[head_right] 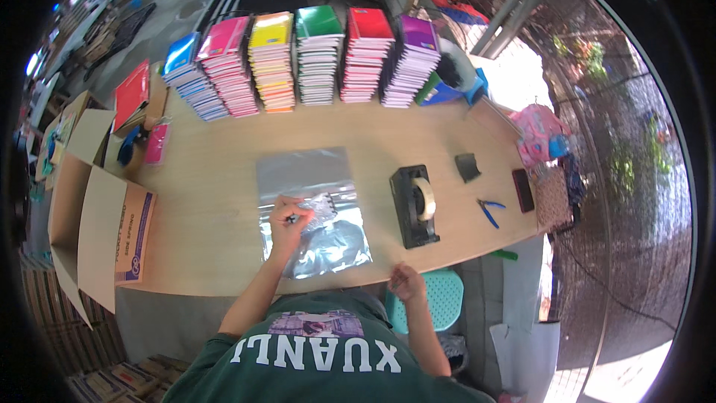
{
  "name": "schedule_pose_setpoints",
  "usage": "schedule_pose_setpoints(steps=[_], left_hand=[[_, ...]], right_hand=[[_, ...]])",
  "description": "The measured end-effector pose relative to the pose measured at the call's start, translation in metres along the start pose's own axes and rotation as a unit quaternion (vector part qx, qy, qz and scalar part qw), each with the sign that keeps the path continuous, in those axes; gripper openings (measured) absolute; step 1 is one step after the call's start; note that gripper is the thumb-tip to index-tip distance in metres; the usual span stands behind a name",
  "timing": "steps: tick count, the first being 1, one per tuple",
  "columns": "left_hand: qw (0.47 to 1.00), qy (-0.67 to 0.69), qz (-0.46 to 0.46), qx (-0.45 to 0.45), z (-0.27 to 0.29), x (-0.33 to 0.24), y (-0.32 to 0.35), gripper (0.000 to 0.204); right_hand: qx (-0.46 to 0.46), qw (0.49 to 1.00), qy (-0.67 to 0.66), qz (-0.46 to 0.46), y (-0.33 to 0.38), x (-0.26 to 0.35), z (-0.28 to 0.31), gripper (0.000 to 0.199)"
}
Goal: The person selects notebooks from stacks on a table, wraps each notebook individually in a plastic sheet, secures the plastic with tape, and places the wrapped notebooks into a cardboard box.
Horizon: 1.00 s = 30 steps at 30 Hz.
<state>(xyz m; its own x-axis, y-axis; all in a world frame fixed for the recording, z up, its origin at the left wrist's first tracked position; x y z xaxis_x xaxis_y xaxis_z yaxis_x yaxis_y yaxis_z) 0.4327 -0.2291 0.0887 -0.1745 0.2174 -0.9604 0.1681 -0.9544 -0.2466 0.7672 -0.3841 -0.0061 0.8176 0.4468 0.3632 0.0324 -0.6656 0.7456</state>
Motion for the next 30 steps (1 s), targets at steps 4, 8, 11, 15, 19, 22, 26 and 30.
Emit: schedule_pose_setpoints(steps=[4, 8, 11, 15, 19, 22, 26, 30], left_hand=[[0.999, -0.036, -0.011, 0.009, 0.003, -0.01, 0.005, 0.015], [0.999, -0.033, -0.016, 0.005, 0.005, -0.008, 0.005, 0.017], [0.999, -0.037, -0.038, -0.004, -0.001, -0.01, 0.008, 0.017], [0.998, -0.03, -0.01, 0.058, 0.008, 0.0, 0.001, 0.044], [0.988, 0.072, 0.028, 0.137, 0.019, -0.005, -0.005, 0.084], [0.987, -0.052, -0.055, 0.14, 0.022, -0.025, -0.012, 0.096], [0.978, -0.125, -0.097, 0.136, 0.013, -0.044, 0.004, 0.079], [0.894, -0.248, -0.289, 0.237, 0.027, -0.053, 0.045, 0.072]], right_hand=[[0.089, 0.941, 0.262, 0.196, 0.034, -0.025, -0.176, 0.022], [0.086, 0.832, 0.468, 0.285, 0.029, -0.035, -0.271, 0.029], [0.031, 0.756, 0.578, 0.307, 0.008, -0.042, -0.26, 0.033], [0.013, 0.813, 0.509, 0.284, 0.005, -0.056, -0.251, 0.039], [-0.013, 0.755, 0.589, 0.286, -0.009, -0.055, -0.244, 0.039], [-0.004, 0.696, 0.653, 0.3, -0.046, -0.052, -0.222, 0.038], [0.124, 0.746, 0.626, 0.19, -0.072, -0.026, -0.179, 0.047], [0.253, 0.942, 0.193, -0.107, 0.028, -0.005, -0.25, 0.057]])
Point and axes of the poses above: each hand's wrist, its own y-axis away from the middle knuckle, its own z-axis out of the back of the hand, x = y × z, the point moved 1 cm from there along -y, towards the middle knuckle, and after that the axes turned 5 degrees about -y, right-handed, at the moved point
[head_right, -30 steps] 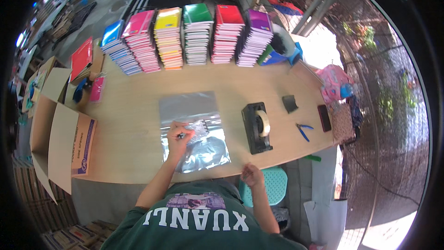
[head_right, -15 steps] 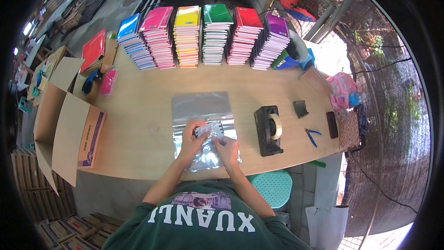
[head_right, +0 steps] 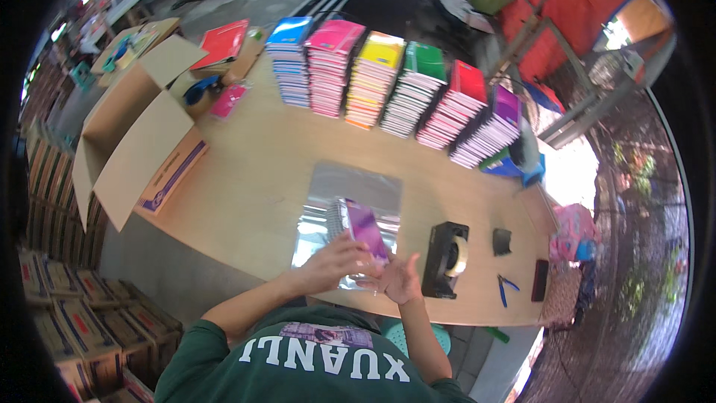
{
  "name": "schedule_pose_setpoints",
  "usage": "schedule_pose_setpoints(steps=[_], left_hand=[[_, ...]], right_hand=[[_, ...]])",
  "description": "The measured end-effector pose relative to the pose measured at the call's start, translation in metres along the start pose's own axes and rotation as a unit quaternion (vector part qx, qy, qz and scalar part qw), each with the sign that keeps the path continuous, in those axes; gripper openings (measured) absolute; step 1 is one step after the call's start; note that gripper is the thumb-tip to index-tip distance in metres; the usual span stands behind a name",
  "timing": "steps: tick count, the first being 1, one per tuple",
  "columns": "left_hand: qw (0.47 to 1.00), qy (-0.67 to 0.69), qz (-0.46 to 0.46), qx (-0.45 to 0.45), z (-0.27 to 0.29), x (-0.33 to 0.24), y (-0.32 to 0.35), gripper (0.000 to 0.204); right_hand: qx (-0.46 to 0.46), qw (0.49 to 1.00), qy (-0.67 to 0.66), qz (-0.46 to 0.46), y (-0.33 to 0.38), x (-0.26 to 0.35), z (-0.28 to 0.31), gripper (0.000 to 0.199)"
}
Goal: The person selects notebooks from stacks on a table, wraps each notebook individually in a plastic sheet, secures the plastic with tape, and places the wrapped notebooks into a cardboard box.
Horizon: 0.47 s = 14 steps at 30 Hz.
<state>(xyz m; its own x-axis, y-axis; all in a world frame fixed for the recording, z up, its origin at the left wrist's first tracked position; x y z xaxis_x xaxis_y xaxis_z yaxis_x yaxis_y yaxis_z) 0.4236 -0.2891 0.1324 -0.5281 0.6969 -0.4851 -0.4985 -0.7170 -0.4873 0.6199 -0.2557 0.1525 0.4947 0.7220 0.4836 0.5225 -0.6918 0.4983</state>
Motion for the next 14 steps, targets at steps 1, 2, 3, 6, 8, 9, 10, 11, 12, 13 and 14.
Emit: schedule_pose_setpoints(steps=[1, 2, 3, 6, 8, 9, 10, 11, 12, 13, 14], left_hand=[[0.999, -0.007, -0.034, 0.037, 0.025, -0.022, -0.009, 0.081], [0.999, -0.023, -0.027, 0.035, 0.04, -0.034, -0.001, 0.082], [0.998, -0.043, -0.026, 0.034, 0.054, -0.043, 0.005, 0.084], [0.986, -0.142, 0.06, -0.066, 0.102, -0.027, 0.037, 0.079], [0.942, -0.179, 0.135, -0.251, 0.161, -0.015, 0.06, 0.075], [0.906, -0.223, 0.158, -0.323, 0.198, -0.007, 0.083, 0.078], [0.872, -0.264, 0.198, -0.361, 0.242, -0.003, 0.107, 0.08], [0.834, -0.305, 0.236, -0.394, 0.29, -0.004, 0.133, 0.084], [0.788, -0.35, 0.284, -0.418, 0.331, -0.006, 0.162, 0.087], [0.739, -0.388, 0.332, -0.44, 0.365, -0.004, 0.19, 0.09], [0.714, -0.388, 0.399, -0.425, 0.397, -0.001, 0.218, 0.093]], right_hand=[[0.0, 1.0, -0.026, -0.002, -0.001, -0.002, -0.009, 0.055], [0.009, 0.999, -0.046, -0.019, -0.007, -0.007, -0.023, 0.054], [0.027, 0.999, 0.001, -0.029, -0.033, -0.014, -0.007, 0.052], [0.03, 0.991, 0.113, 0.064, -0.08, -0.027, -0.064, 0.053], [0.105, 0.988, 0.033, 0.111, -0.108, -0.019, -0.121, 0.054], [0.108, 0.983, 0.012, 0.149, -0.121, -0.016, -0.147, 0.054], [0.229, 0.964, -0.003, 0.137, -0.123, -0.012, -0.189, 0.051], [0.348, 0.929, -0.024, 0.124, -0.132, -0.01, -0.231, 0.05], [0.406, 0.9, 0.049, 0.152, -0.153, -0.005, -0.258, 0.052], [0.4, 0.889, 0.133, 0.18, -0.167, -0.013, -0.299, 0.054], [0.386, 0.872, 0.219, 0.208, -0.171, -0.021, -0.352, 0.058]])
Point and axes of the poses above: each hand's wrist, its own y-axis away from the middle knuckle, its own z-axis out of the back of the hand, x = y × z, the point moved 1 cm from there along -y, towards the middle knuckle, and after that the axes turned 5 degrees about -y, right-handed, at the moved point
